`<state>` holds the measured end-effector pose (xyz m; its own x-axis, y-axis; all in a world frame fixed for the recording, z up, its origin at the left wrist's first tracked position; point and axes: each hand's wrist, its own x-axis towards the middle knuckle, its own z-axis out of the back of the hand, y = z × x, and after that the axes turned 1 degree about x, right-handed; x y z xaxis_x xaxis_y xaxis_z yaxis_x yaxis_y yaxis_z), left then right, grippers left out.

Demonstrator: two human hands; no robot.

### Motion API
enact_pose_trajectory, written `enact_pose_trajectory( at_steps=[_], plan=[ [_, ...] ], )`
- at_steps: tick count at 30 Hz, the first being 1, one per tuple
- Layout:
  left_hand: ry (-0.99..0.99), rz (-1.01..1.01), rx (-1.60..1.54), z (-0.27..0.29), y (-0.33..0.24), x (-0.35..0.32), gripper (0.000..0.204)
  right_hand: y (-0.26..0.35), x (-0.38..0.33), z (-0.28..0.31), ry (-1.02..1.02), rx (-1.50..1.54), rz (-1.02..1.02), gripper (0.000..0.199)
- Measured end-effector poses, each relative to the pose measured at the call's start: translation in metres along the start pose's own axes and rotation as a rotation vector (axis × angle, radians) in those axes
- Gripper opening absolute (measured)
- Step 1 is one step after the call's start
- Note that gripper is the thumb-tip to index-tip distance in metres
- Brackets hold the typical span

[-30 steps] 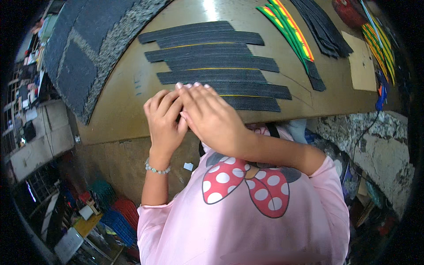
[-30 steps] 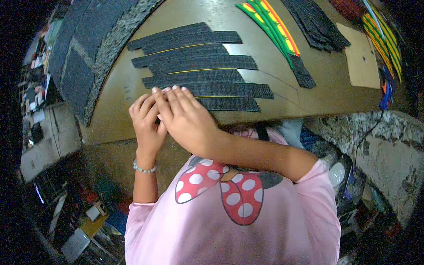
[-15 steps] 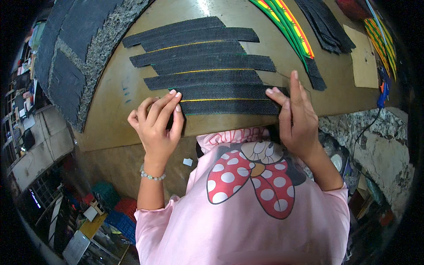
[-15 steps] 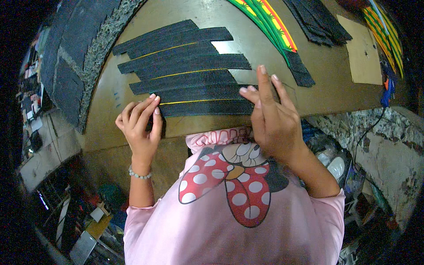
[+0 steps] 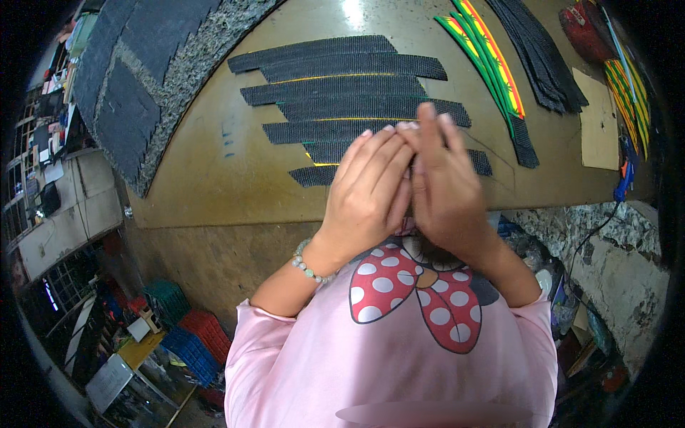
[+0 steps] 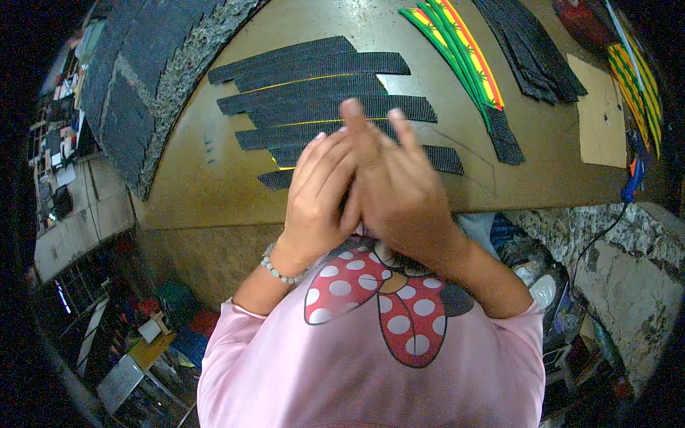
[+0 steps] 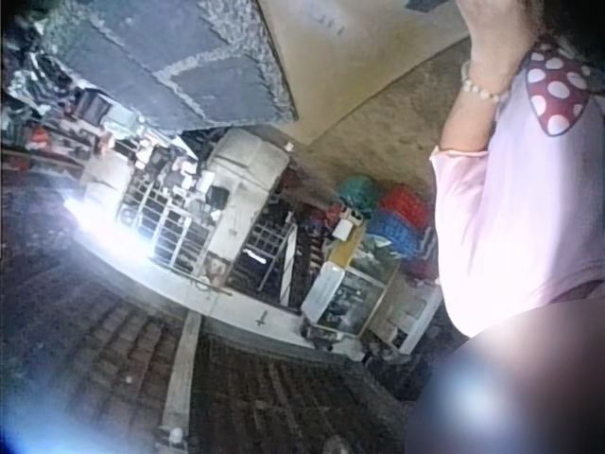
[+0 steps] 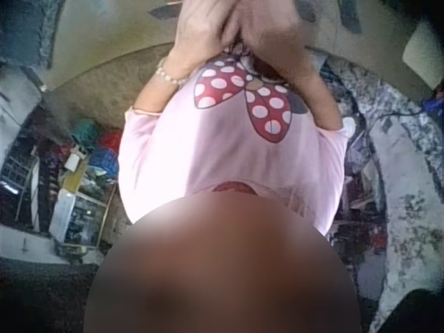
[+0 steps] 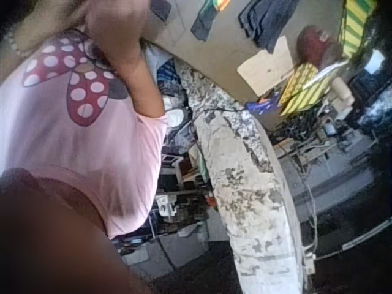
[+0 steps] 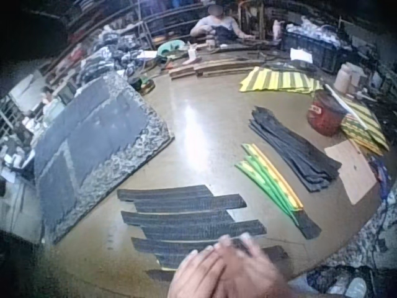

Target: The person aligns and folds patterned fabric strips with black mesh edges, then uses scissors to trim the mesh. The person repeats the process with additional strips, stacking the trimmed pieces on the table.

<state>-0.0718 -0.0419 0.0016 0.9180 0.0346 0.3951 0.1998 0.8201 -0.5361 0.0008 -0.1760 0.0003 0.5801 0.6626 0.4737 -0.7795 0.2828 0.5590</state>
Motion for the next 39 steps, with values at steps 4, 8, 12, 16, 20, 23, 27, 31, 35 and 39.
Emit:
enact_pose_trajectory(
  at_steps=[4, 8, 12, 16, 20, 23, 27, 31, 35, 39],
  plan=[
    [-0.022, 0.077, 0.031, 0.002, 0.014, -0.004, 0.029, 0.001, 0.003, -0.018, 0.018, 0.093, -0.039, 0.069],
    [-0.008, 0.133, 0.003, 0.003, 0.014, -0.005, 0.024, -0.005, -0.009, -0.011, -0.01, -0.007, -0.108, 0.061],
    [0.006, 0.127, -0.015, 0.004, 0.016, -0.002, 0.025, -0.015, -0.017, 0.016, -0.034, 0.073, -0.328, 0.052],
    [0.019, 0.101, -0.002, 0.005, 0.016, -0.001, 0.024, -0.022, -0.01, 0.047, -0.207, 0.434, -0.606, 0.05],
    [0.008, 0.017, 0.05, 0.007, 0.011, 0.005, 0.025, -0.016, -0.008, 0.041, -0.19, 0.263, -0.346, 0.048],
    [0.061, -0.027, 0.085, 0.003, 0.008, 0.012, 0.03, -0.01, -0.012, 0.02, -0.046, 0.096, -0.138, 0.051],
    [0.103, -0.068, -0.004, -0.006, 0.003, 0.015, 0.035, -0.009, -0.014, 0.013, -0.076, 0.009, -0.241, 0.059],
    [0.066, -0.036, -0.009, -0.004, 0.009, 0.01, 0.028, -0.005, -0.004, 0.021, 0.103, -0.169, -0.223, 0.061],
    [0.006, 0.018, 0.033, 0.02, 0.034, 0.0, 0.017, -0.002, 0.002, 0.023, 0.082, -0.104, -0.331, 0.062],
    [-0.092, 0.154, 0.085, 0.049, 0.062, -0.007, 0.008, -0.01, 0.001, 0.017, 0.01, -0.051, -0.312, 0.06]
  ],
)
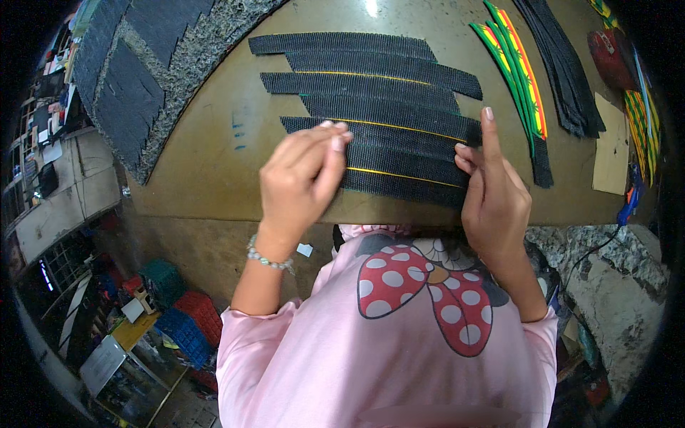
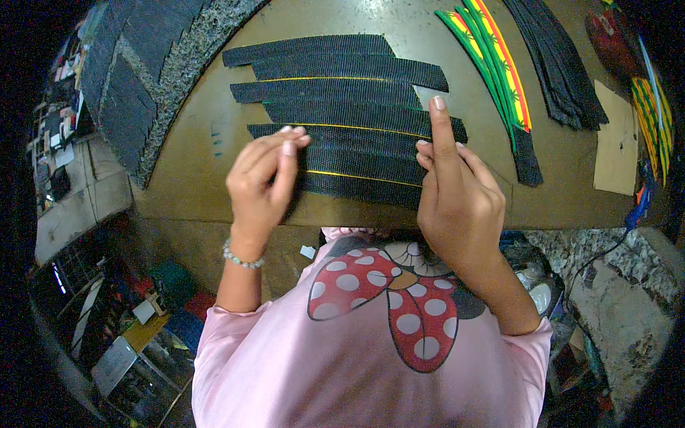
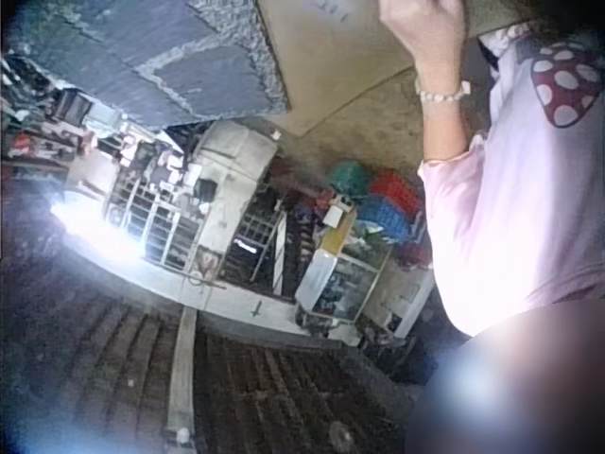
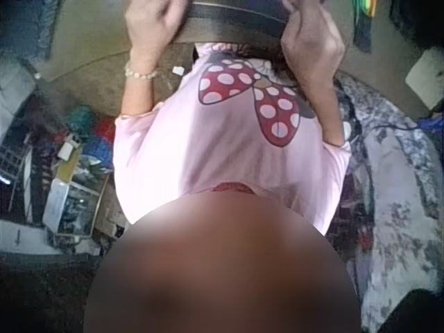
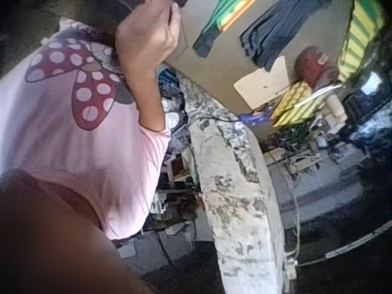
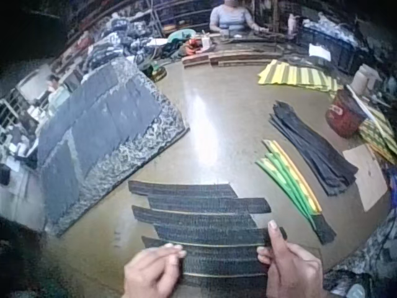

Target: The person aligns and folds patterned fabric strips with black mesh edges, then uses scissors to trim the mesh. The person repeats the process with additional strips, stacking the trimmed pieces on the table.

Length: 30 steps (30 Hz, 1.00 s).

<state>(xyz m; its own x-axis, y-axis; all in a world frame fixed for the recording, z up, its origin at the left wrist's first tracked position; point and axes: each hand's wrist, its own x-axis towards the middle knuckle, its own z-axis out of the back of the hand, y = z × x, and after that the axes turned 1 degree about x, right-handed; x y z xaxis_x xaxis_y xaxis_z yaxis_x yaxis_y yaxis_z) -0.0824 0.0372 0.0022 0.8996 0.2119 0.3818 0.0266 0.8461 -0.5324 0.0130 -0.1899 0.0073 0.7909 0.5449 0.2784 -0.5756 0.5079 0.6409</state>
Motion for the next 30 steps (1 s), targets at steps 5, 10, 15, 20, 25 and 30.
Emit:
enact_pose_trajectory(
  at_steps=[5, 10, 15, 20, 25, 30],
  plan=[
    [0.019, 0.016, 0.113, 0.019, 0.009, 0.001, 0.008, 0.009, 0.01, 0.008, 0.022, 0.005, 0.004, 0.054],
    [0.068, -0.08, 0.165, 0.014, -0.015, -0.008, 0.013, 0.037, 0.023, 0.01, 0.175, -0.123, 0.124, 0.045],
    [0.139, -0.11, 0.144, 0.004, -0.015, -0.012, 0.024, 0.047, 0.018, -0.063, 0.159, 0.17, 0.37, 0.047],
    [0.156, -0.076, 0.094, -0.001, -0.007, -0.012, 0.024, 0.02, 0.004, -0.058, 0.104, 0.106, 0.288, 0.048],
    [0.123, -0.035, 0.082, -0.006, -0.008, -0.012, 0.022, -0.007, -0.002, -0.005, 0.063, 0.112, 0.107, 0.044],
    [0.179, -0.055, 0.131, 0.002, -0.009, -0.005, 0.02, -0.026, -0.012, 0.022, 0.055, 0.106, 0.001, 0.042]
  ],
)
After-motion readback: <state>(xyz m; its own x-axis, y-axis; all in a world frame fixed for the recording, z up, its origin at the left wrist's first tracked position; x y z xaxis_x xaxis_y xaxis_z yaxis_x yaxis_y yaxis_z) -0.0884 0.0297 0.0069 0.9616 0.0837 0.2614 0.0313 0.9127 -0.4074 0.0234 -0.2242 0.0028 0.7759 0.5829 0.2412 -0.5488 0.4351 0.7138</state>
